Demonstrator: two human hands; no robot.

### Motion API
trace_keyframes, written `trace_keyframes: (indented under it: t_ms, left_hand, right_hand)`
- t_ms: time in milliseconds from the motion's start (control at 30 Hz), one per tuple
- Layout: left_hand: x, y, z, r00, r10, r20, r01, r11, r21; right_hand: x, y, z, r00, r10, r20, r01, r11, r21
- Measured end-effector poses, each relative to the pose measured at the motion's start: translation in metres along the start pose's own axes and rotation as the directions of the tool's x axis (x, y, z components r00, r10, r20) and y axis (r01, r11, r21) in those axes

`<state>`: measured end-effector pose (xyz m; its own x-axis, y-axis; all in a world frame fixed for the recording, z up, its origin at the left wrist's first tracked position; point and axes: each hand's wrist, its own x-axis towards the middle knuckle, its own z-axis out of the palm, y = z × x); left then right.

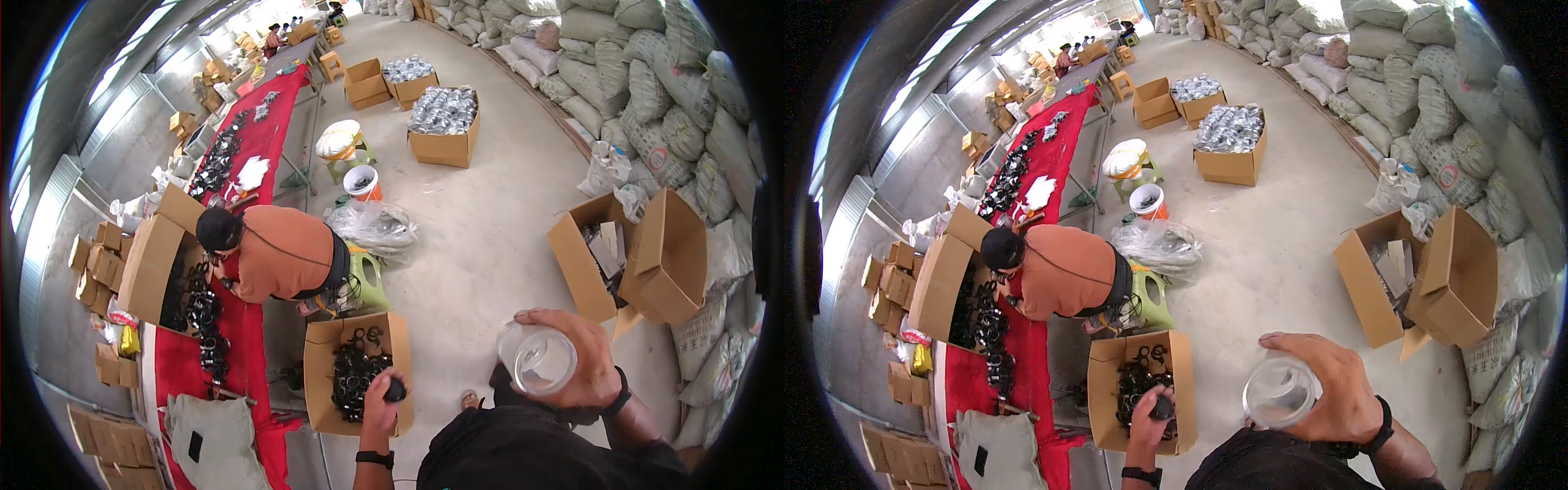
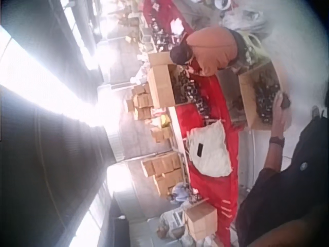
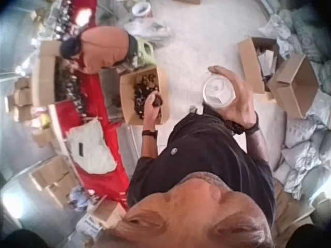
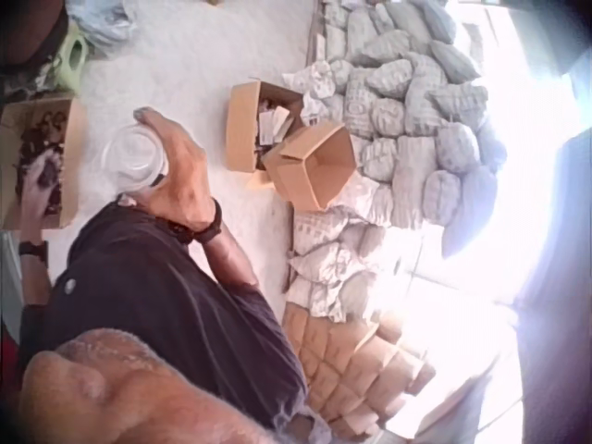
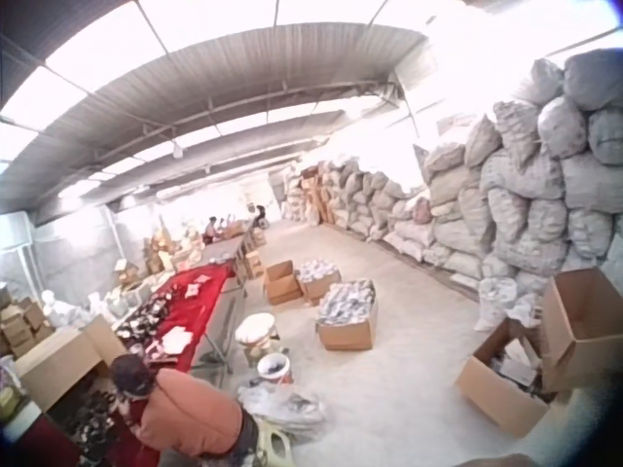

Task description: Packaging black castor wheels into plastic bags for shipping.

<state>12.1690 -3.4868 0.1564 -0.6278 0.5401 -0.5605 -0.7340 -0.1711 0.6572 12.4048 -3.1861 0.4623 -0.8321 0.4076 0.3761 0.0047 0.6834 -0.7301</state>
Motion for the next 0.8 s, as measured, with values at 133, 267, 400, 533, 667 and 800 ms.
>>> trace_keyframes:
  t_ms: [133,267,400,533,667,800]
  left_hand:
    - [0.056,0.066,0.168,0.93,0.32,0.181,-0.366,0.857,0.363]
    - [0.09,0.11,0.324,0.787,0.521,0.332,-0.616,0.623,0.482]
    - [0.151,0.144,0.421,0.531,0.6,0.599,-0.789,0.09,0.608]
    - [0.225,0.161,0.461,0.481,0.626,0.614,-0.777,-0.019,0.629]
    - [0.312,0.201,0.485,0.493,0.636,0.594,-0.764,-0.012,0.646]
    - [0.407,0.247,0.514,0.452,0.654,0.607,-0.753,-0.085,0.653]
  right_hand:
    - [0.054,0.11,0.006,0.99,0.143,0.001,-0.142,0.988,-0.057]
    - [0.118,0.201,0.006,0.986,0.158,0.048,-0.159,0.987,0.004]
    - [0.206,0.269,0.005,0.978,0.154,0.14,-0.166,0.983,0.075]
    - [0.304,0.316,0.006,0.969,0.071,0.235,-0.089,0.994,0.066]
    - [0.399,0.363,0.023,0.961,0.04,0.274,-0.074,0.991,0.115]
    - [0.505,0.395,0.051,0.947,0.062,0.314,-0.116,0.98,0.159]
